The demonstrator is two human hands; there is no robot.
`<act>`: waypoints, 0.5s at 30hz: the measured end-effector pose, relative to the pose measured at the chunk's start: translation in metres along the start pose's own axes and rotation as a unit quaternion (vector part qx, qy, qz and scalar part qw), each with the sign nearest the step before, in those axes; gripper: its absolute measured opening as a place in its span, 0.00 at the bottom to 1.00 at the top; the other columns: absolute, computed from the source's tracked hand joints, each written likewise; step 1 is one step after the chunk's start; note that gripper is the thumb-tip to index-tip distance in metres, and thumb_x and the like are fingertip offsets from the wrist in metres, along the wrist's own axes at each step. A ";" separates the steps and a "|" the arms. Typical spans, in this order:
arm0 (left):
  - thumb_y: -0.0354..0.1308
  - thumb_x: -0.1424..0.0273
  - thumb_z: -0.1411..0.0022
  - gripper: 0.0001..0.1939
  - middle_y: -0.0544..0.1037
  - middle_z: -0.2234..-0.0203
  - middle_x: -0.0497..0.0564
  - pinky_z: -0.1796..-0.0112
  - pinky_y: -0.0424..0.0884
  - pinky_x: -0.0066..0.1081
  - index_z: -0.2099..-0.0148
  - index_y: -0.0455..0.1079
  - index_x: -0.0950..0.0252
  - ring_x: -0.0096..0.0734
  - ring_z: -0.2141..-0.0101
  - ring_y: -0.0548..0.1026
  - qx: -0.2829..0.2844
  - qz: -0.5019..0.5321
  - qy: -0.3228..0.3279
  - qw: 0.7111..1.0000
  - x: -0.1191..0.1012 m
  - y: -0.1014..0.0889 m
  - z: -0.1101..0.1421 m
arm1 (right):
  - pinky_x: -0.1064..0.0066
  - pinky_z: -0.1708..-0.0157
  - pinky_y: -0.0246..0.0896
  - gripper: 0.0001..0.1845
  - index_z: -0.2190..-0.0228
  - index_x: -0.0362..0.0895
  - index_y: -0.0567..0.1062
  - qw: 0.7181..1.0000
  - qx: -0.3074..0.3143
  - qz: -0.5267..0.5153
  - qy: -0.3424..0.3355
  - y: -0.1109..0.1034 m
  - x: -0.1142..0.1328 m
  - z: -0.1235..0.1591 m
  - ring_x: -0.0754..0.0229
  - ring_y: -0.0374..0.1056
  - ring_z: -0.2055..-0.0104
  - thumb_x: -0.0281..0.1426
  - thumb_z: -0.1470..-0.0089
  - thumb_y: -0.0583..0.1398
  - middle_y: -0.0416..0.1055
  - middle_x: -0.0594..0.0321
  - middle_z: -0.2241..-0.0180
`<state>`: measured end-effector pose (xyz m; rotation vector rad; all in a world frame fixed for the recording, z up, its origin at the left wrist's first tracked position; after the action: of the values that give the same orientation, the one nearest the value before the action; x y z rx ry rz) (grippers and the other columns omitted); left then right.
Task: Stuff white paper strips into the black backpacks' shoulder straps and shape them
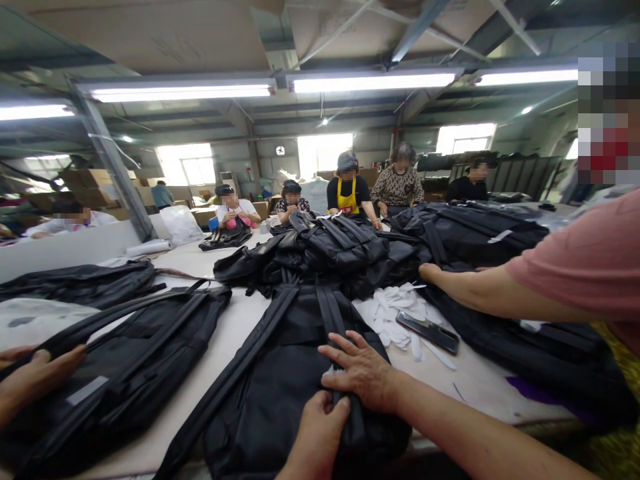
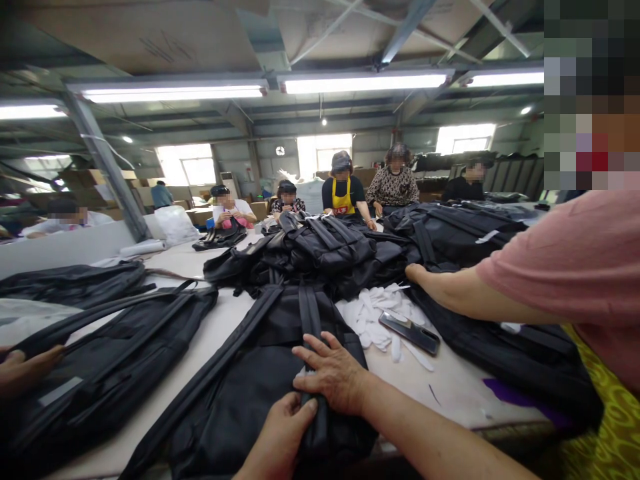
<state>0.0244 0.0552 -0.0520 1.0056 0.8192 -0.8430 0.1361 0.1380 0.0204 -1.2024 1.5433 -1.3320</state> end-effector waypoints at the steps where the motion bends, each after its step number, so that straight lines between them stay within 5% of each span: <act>1: 0.74 0.56 0.63 0.30 0.81 0.68 0.61 0.58 0.74 0.40 0.62 0.75 0.73 0.48 0.63 0.79 0.003 -0.007 -0.001 1.000 -0.001 0.000 0.001 | 0.46 0.37 0.19 0.24 0.46 0.57 0.67 1.000 0.010 -0.007 0.003 -0.001 -0.001 -0.001 0.42 0.34 0.30 0.33 0.46 0.58 0.45 0.60 0.31; 5: 0.72 0.53 0.60 0.30 0.80 0.73 0.59 0.63 0.75 0.38 0.63 0.75 0.74 0.45 0.68 0.79 0.020 -0.038 -0.003 0.999 -0.007 0.001 0.006 | 0.43 0.37 0.21 0.28 0.44 0.58 0.66 0.999 0.036 -0.026 0.013 -0.004 -0.003 -0.002 0.41 0.31 0.30 0.33 0.47 0.58 0.44 0.58 0.32; 15: 0.72 0.57 0.56 0.36 0.81 0.64 0.62 0.56 0.74 0.37 0.49 0.71 0.73 0.47 0.60 0.79 0.016 -0.082 -0.006 0.996 -0.009 -0.003 0.000 | 0.37 0.39 0.31 0.21 0.46 0.55 0.70 0.997 0.041 -0.032 0.049 -0.005 -0.005 -0.005 0.39 0.36 0.31 0.34 0.41 0.53 0.52 0.56 0.34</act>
<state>0.0173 0.0566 -0.0453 0.9695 0.8899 -1.0035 0.1340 0.1441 0.0264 -1.1594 1.5146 -1.5017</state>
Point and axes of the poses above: each hand's wrist, its own z-axis away from the middle knuckle, its own y-axis out of the palm, x = y × z, the point moved 3 cm from there along -z, towards the middle knuckle
